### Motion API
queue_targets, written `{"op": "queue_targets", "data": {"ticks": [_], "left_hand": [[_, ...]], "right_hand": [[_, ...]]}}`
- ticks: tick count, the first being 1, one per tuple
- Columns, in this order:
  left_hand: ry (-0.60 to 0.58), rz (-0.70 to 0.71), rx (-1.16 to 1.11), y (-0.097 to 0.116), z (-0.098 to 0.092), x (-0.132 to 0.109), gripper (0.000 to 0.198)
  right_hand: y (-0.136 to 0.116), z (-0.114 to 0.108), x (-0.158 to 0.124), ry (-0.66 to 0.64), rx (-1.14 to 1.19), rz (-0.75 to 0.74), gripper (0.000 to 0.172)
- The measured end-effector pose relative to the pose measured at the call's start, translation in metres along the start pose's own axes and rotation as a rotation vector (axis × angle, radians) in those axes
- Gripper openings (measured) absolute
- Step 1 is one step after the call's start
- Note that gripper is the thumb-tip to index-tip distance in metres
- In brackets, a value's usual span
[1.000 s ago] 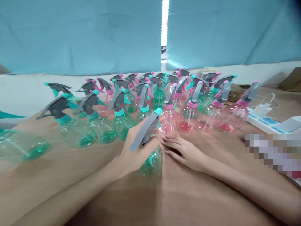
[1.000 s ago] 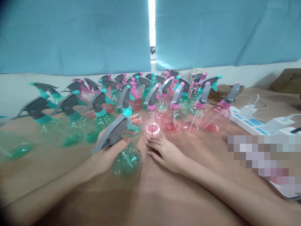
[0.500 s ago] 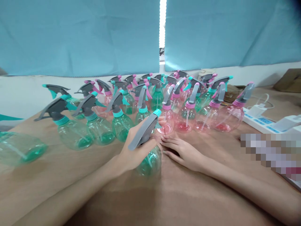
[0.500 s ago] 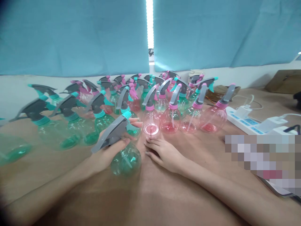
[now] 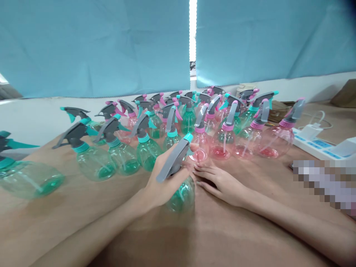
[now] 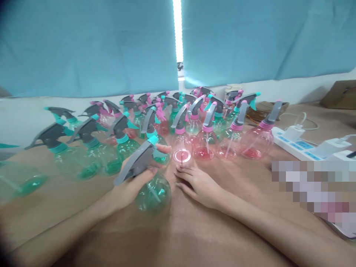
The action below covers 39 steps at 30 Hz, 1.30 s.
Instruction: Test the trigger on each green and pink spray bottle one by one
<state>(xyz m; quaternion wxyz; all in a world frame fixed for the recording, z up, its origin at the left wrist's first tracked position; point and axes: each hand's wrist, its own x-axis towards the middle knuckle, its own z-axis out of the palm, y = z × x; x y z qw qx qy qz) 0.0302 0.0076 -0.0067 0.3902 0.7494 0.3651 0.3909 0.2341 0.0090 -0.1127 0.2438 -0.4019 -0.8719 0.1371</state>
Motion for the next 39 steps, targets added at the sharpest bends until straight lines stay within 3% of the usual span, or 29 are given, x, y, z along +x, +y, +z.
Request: {"op": "queue_targets", "data": {"ticks": [15,21,25,31,39], "left_hand": [[-0.017,0.002,0.044,0.002,-0.001,0.003,0.019],[0.038,0.019,0.083,0.008,-0.001,0.004,0.017],[0.071,0.047,0.127,0.010,0.000,0.004,0.007],[0.025,0.016,0.024,0.007,-0.001,0.002,0.013],[0.059,0.037,0.092,0.006,-0.002,0.001,0.019]], "right_hand": [[0.000,0.000,0.000,0.010,0.012,-0.007,0.037],[0.000,0.000,-0.001,0.037,0.028,-0.013,0.036],[0.002,0.001,-0.001,0.032,0.032,-0.012,0.036],[0.002,0.001,-0.001,0.019,0.020,-0.003,0.036],[0.001,0.001,-0.001,0.036,0.026,-0.023,0.036]]}}
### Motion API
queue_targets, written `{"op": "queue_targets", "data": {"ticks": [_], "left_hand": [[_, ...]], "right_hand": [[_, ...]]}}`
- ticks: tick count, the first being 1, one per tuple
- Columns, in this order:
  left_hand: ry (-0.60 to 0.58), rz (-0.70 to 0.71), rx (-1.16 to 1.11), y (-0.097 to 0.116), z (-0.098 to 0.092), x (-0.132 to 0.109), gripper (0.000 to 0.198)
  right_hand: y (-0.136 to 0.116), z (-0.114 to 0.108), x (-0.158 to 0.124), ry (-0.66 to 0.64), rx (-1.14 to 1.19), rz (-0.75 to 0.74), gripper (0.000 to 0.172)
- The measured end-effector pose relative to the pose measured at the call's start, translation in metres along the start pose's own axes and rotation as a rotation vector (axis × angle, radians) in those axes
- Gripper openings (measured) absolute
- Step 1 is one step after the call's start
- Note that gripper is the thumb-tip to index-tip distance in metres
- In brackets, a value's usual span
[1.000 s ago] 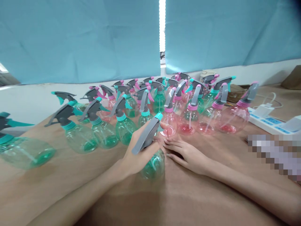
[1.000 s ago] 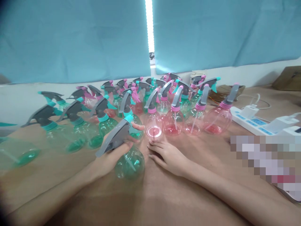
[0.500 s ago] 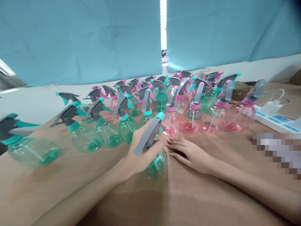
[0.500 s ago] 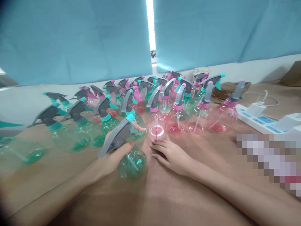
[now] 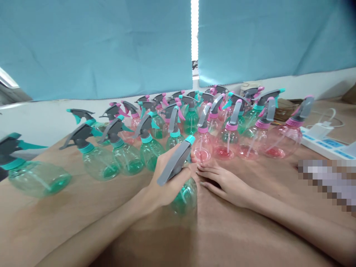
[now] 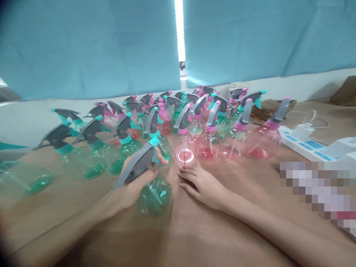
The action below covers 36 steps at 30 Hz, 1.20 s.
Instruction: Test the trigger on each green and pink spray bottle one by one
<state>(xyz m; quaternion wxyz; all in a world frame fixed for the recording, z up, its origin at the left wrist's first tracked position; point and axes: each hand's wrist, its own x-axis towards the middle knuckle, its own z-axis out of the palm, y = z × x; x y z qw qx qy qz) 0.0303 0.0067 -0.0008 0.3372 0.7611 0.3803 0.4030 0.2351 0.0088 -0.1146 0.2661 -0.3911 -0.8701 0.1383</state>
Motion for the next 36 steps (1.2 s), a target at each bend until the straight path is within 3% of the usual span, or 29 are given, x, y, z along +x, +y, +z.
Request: {"op": "queue_targets", "data": {"ticks": [9,19,36], "left_hand": [[-0.006,-0.018,-0.002,-0.0033,-0.0009,-0.0022,0.005],[0.048,0.011,0.020,-0.0070,0.0020,0.0010,0.005],[0.002,0.052,-0.081,-0.0041,0.0035,0.0017,0.012]], "right_hand": [[0.0007,0.0002,-0.0003,-0.014,-0.012,-0.003,0.037],[0.0016,-0.0002,-0.0004,-0.063,-0.045,0.027,0.039],[0.0016,0.0007,-0.0006,-0.025,-0.012,0.018,0.037]]}}
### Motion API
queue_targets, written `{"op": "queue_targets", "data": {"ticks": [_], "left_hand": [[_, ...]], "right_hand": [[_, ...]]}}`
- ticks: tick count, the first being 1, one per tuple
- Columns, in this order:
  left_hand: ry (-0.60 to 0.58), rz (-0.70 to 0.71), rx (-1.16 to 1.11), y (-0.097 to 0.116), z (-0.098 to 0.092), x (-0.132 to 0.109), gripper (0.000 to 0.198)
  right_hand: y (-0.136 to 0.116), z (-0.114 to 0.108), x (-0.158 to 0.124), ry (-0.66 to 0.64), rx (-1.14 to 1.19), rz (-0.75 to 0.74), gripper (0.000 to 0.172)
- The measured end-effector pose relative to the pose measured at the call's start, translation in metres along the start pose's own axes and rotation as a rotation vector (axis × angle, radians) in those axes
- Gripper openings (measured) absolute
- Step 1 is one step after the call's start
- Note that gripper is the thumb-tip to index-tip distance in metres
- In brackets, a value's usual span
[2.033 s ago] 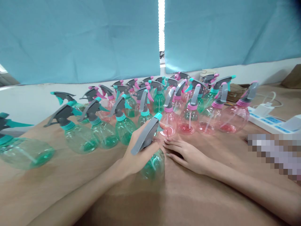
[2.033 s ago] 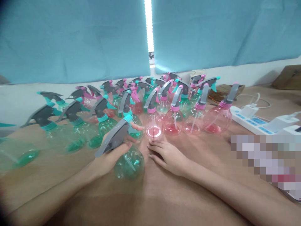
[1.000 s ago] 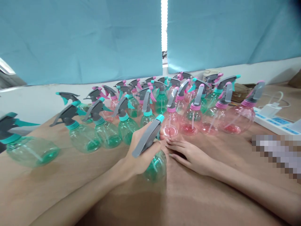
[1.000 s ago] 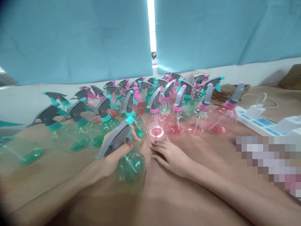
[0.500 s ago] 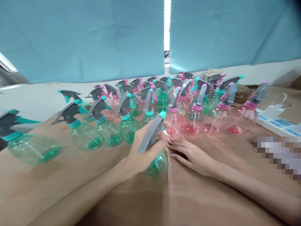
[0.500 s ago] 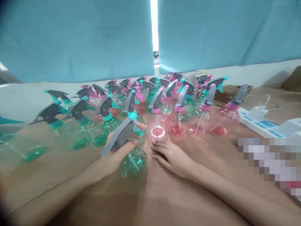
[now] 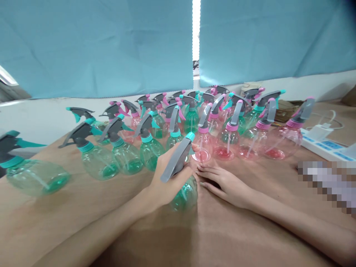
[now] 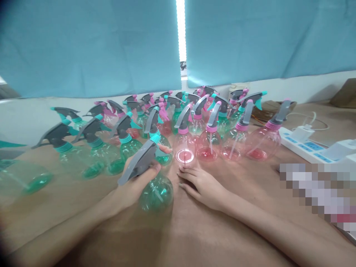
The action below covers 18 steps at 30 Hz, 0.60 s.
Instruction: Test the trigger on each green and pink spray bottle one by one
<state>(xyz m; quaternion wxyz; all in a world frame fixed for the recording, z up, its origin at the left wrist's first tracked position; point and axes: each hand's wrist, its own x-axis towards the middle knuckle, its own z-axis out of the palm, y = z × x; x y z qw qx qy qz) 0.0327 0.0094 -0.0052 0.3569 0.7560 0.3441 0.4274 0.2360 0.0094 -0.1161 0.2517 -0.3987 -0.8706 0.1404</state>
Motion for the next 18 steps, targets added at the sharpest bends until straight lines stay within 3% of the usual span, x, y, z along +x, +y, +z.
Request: {"op": "queue_targets", "data": {"ticks": [6,18], "left_hand": [[-0.008,-0.019,-0.009,-0.0003,0.0008,-0.0006,0.017],[-0.002,0.000,0.024,-0.0006,0.0003,0.0006,0.009]], "right_hand": [[-0.0003,-0.0007,0.0002,-0.006,-0.005,-0.001,0.038],[-0.0010,-0.0015,0.0003,0.005,-0.001,-0.010,0.037]]}}
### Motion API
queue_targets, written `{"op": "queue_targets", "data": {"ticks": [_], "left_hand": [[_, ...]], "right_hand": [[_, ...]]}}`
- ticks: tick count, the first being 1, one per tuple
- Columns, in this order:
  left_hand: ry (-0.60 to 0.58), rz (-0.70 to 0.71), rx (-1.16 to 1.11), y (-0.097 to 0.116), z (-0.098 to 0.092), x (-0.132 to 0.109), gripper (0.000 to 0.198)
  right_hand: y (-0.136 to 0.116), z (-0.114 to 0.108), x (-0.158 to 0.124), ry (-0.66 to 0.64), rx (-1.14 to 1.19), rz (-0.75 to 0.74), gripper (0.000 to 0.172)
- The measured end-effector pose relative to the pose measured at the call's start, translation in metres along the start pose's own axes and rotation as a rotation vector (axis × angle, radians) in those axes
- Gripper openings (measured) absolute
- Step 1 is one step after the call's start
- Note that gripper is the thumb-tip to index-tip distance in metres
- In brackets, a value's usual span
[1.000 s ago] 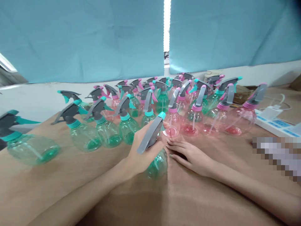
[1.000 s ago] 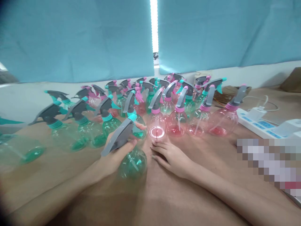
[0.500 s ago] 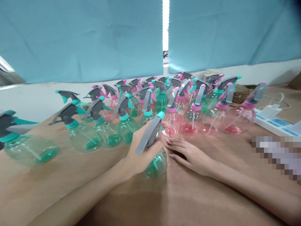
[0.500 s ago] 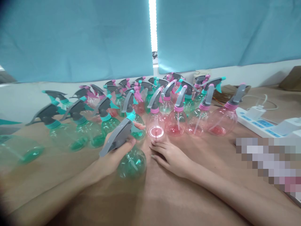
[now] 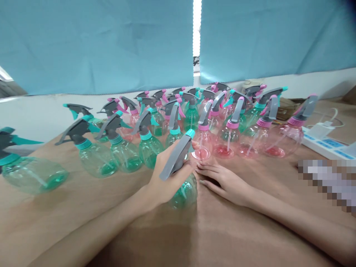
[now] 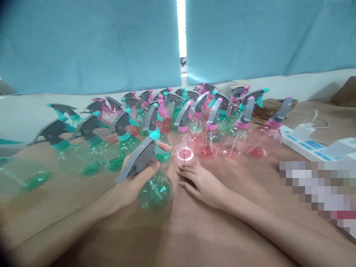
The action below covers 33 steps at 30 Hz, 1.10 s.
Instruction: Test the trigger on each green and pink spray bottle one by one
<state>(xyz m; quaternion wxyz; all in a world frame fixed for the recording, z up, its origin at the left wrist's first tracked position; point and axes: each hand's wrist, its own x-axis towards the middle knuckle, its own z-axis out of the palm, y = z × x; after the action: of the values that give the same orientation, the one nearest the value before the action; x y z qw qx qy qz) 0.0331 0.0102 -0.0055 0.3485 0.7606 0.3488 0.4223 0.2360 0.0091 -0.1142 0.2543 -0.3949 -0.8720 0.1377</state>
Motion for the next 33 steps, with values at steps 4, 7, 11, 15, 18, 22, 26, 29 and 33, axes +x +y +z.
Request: {"op": "queue_targets", "data": {"ticks": [4,7,11,15,18,22,26,29,33], "left_hand": [[0.007,0.012,0.013,-0.0018,0.0001,-0.0006,0.009],[0.002,0.013,0.018,-0.0036,0.0000,-0.0005,0.009],[0.011,0.018,0.021,-0.0046,-0.0008,-0.0004,0.008],[0.012,0.013,0.014,-0.0023,-0.0013,-0.0007,0.013],[0.011,-0.042,0.021,0.0015,-0.0015,-0.0016,0.013],[0.003,-0.118,0.013,0.0045,-0.0025,-0.0019,0.007],[-0.001,-0.108,0.022,0.0017,-0.0040,-0.0024,0.007],[0.018,-0.098,0.040,-0.0007,-0.0045,-0.0033,0.010],[0.019,-0.095,0.038,-0.0008,-0.0045,-0.0031,0.019]], "right_hand": [[-0.0003,-0.0009,0.0001,-0.021,-0.008,0.012,0.038],[-0.0002,-0.0012,0.0001,-0.029,-0.012,0.016,0.038],[-0.0002,-0.0010,0.0003,-0.034,-0.015,0.019,0.039],[-0.0011,-0.0015,0.0005,-0.038,-0.010,0.021,0.039],[-0.0016,-0.0020,0.0006,-0.032,-0.002,0.019,0.038],[-0.0013,-0.0015,0.0004,-0.009,0.015,0.012,0.037],[-0.0007,-0.0010,0.0003,-0.017,-0.005,0.007,0.037],[-0.0007,-0.0011,0.0003,-0.027,-0.017,0.005,0.038],[-0.0006,-0.0009,0.0003,-0.026,-0.018,0.007,0.038]]}}
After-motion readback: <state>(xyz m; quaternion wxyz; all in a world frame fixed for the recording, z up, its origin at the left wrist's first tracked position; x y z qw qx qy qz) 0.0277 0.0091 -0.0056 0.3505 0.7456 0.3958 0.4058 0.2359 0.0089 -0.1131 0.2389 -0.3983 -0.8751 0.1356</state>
